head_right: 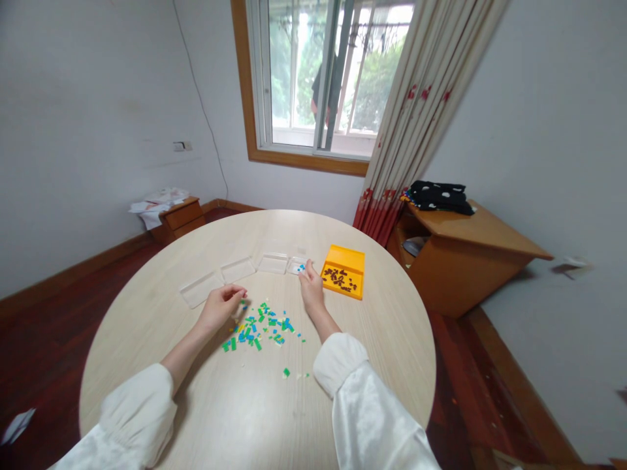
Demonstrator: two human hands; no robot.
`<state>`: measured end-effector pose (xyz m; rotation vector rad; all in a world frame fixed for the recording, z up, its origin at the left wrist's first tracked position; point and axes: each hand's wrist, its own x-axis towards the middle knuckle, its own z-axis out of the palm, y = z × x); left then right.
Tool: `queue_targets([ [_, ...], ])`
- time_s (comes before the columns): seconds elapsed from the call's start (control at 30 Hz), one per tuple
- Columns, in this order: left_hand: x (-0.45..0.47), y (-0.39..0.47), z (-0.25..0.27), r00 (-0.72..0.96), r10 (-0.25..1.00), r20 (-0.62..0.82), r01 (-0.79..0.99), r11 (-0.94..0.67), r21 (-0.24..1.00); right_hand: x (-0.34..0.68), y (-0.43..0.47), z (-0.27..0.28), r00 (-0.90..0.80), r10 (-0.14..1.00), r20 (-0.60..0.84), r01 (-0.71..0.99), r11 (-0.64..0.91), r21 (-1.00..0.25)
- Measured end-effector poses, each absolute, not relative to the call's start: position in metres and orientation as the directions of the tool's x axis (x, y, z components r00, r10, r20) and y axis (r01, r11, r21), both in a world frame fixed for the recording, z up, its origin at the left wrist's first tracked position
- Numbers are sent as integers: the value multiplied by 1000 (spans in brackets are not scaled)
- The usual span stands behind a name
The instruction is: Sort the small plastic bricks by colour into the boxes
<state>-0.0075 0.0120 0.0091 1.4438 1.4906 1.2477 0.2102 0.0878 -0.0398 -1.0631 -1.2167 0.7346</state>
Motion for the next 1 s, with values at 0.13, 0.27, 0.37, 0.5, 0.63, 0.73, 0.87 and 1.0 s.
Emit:
queue_targets([
  [0.13, -9, 11, 11, -121, 978, 172, 376, -116, 919, 209, 84, -35, 250, 916, 314, 77, 305, -949],
  [0.27, -11, 10, 14, -121, 973, 195, 479, -115, 870, 211, 77, -28, 256, 887, 385, 232, 331, -915],
  [0.37, -14, 10, 13, -94, 965, 244, 568, -149, 810, 213, 72, -25, 181, 841, 510, 448, 391, -804],
  [0.5, -17, 10, 13, -41, 958, 285, 670, -185, 719, 209, 66, -24, 40, 838, 544, 715, 357, -602],
  [0.63, -21, 10, 13, 37, 965, 261, 754, -198, 626, 205, 62, -26, -40, 866, 498, 811, 319, -490],
  [0.73, -24, 10, 14, 113, 968, 225, 801, -223, 556, 205, 60, -25, -67, 861, 504, 816, 338, -469],
  [0.87, -24, 8, 16, 158, 971, 178, 810, -230, 540, 205, 59, -23, -53, 853, 520, 805, 344, -483],
  [1.0, -22, 7, 14, 179, 972, 152, 810, -233, 538, 204, 57, -20, -53, 849, 526, 793, 356, -494],
])
